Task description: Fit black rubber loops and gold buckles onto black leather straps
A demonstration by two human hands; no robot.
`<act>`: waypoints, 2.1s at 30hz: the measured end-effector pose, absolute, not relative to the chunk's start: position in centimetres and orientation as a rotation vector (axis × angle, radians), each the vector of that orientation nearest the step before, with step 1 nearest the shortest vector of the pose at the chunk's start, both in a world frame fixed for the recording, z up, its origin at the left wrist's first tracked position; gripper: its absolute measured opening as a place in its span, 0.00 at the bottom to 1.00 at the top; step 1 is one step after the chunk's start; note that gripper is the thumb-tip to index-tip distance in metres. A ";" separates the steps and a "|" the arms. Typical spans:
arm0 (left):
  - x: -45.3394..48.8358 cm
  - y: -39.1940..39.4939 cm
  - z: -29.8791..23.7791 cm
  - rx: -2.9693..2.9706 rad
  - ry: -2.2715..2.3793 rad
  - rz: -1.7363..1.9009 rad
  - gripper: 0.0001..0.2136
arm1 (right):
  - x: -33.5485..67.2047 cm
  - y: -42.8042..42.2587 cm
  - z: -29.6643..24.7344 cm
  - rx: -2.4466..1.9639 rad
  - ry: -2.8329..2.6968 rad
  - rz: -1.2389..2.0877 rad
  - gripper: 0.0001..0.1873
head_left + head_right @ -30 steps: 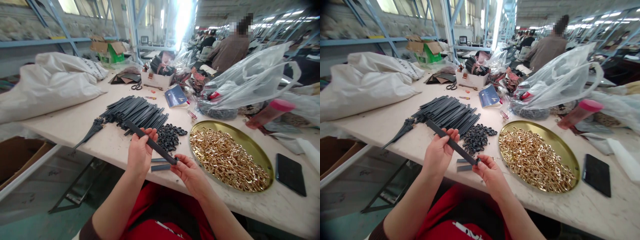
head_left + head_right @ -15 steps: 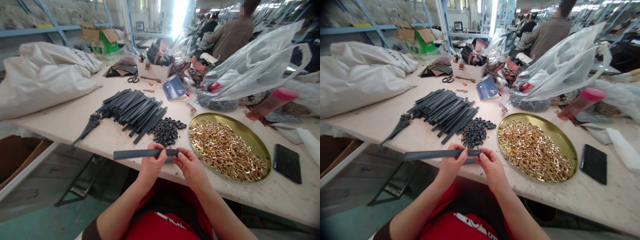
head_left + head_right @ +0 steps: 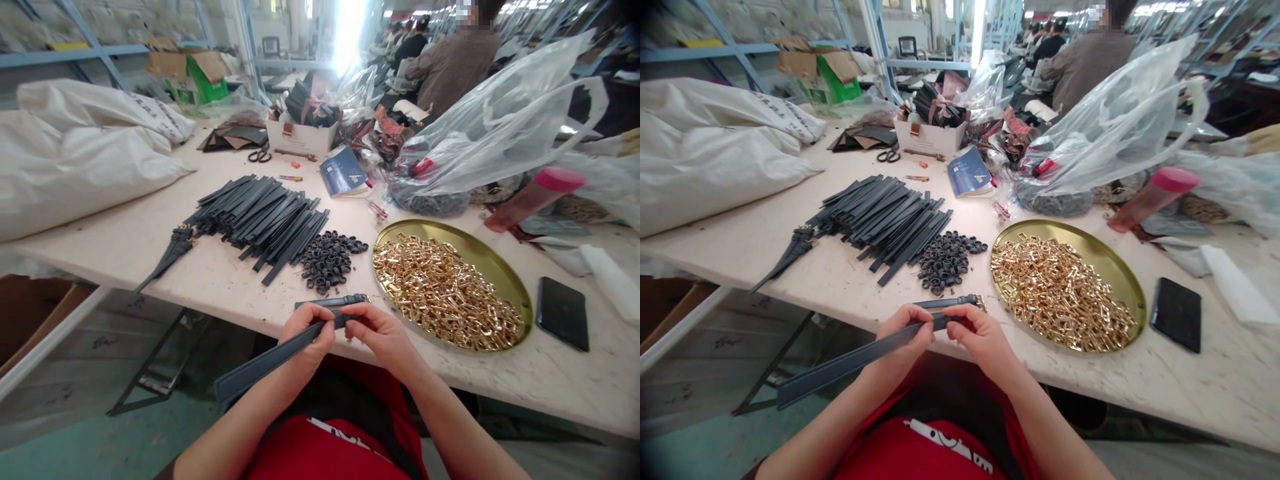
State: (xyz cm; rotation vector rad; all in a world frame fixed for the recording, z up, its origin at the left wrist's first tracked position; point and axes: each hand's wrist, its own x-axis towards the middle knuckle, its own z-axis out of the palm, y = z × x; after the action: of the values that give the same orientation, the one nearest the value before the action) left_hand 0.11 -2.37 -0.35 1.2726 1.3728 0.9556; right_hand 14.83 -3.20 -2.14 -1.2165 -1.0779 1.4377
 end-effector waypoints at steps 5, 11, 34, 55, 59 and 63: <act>-0.1 -3.5 -0.9 1.194 1.139 0.976 0.06 | 15.2 -4.0 -2.0 -1.056 -0.693 1.680 0.11; -2.6 -2.8 1.9 0.777 0.667 0.338 0.21 | 16.7 -3.7 -2.0 -1.025 -0.560 1.710 0.09; 1.5 0.6 -1.5 1.042 1.038 0.433 0.13 | 24.3 7.1 -4.4 -2.190 -1.854 0.387 0.08; 1.3 -1.0 -1.2 1.497 1.271 0.797 0.07 | 14.4 -1.8 -2.8 -1.314 -1.253 1.090 0.10; 0.6 -0.5 -1.3 1.260 1.193 0.646 0.07 | 15.2 -2.8 -1.7 -1.260 -1.468 1.200 0.17; 0.4 -0.6 -1.5 1.154 1.032 0.520 0.06 | 16.1 -3.1 -1.6 -1.297 -1.527 1.159 0.23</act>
State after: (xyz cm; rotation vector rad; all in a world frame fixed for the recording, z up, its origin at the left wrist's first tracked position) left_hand 0.38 -0.61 -1.48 1.1535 1.0319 0.5197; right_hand 16.08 -3.06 -1.56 -1.2975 -1.5268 1.1588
